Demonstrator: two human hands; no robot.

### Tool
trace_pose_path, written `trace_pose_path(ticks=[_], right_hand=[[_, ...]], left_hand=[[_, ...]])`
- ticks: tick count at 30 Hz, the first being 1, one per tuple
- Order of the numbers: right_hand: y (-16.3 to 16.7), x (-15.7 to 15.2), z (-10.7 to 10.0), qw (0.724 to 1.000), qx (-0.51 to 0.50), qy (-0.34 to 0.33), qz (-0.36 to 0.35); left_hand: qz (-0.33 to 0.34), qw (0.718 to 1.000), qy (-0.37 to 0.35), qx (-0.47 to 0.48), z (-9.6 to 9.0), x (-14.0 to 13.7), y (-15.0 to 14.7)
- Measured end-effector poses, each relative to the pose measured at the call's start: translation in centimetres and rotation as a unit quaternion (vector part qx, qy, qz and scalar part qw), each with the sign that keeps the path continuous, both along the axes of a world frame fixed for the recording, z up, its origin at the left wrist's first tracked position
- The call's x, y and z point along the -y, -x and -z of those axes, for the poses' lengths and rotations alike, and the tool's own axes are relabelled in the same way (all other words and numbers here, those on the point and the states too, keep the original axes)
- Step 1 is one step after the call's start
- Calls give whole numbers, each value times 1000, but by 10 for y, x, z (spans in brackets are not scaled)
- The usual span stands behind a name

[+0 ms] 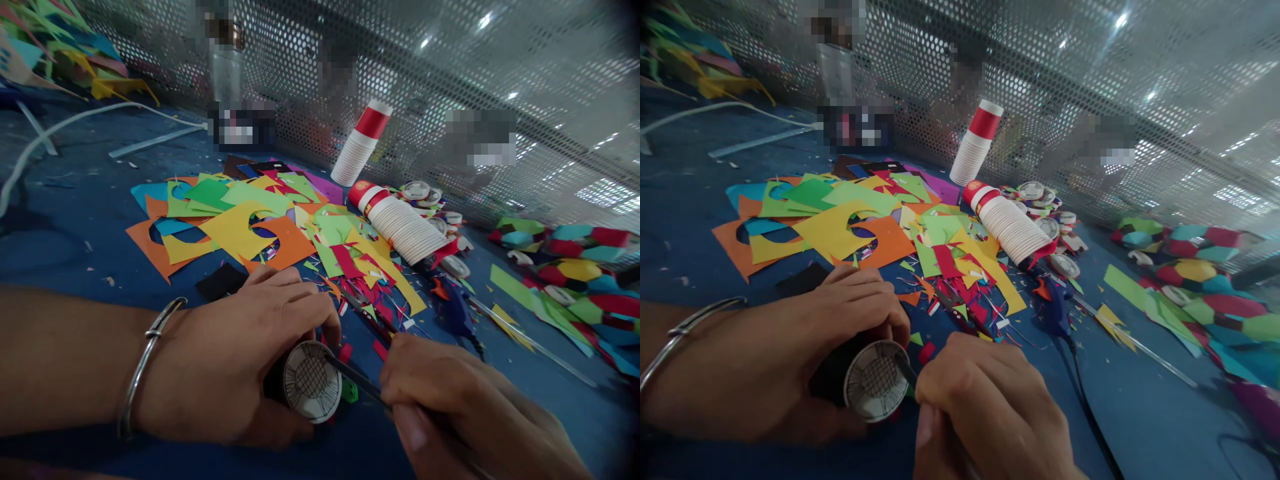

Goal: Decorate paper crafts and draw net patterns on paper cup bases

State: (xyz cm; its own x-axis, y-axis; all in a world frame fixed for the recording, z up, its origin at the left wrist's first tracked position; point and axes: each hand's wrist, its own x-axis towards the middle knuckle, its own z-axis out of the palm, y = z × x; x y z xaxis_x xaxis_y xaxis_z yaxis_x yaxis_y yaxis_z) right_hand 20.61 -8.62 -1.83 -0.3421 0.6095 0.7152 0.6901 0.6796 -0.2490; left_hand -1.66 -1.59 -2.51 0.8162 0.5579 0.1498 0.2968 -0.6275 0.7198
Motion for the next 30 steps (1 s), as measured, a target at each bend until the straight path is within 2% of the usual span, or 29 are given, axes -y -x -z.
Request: trace_pose_path(ticks=[5,8,12,17,23,27,30], right_hand=[[3,0,2,1000,0,1,-21],[7,-2,3,1000,-8,14,-6],[8,-5,5,999,-10,8,-30],[8,-1,9,1000,-9,-26,1],[9,4,8,998,34,-25,36],[8,-2,4,998,42,-35,11],[11,1,1,999,38,-14,9]], left_hand=[[-2,1000,1,0,-2,0,-1],[-4,1000,1,2,-2,0,-2],[-1,1000,-3,6,0,0,-3],[-6,1000,4,10,-1,0,-2],[-3,1000,4,14,0,-1,-2],[-6,1000,-4,15,0,0,-3],[-1,1000,-2,6,0,0,-2]])
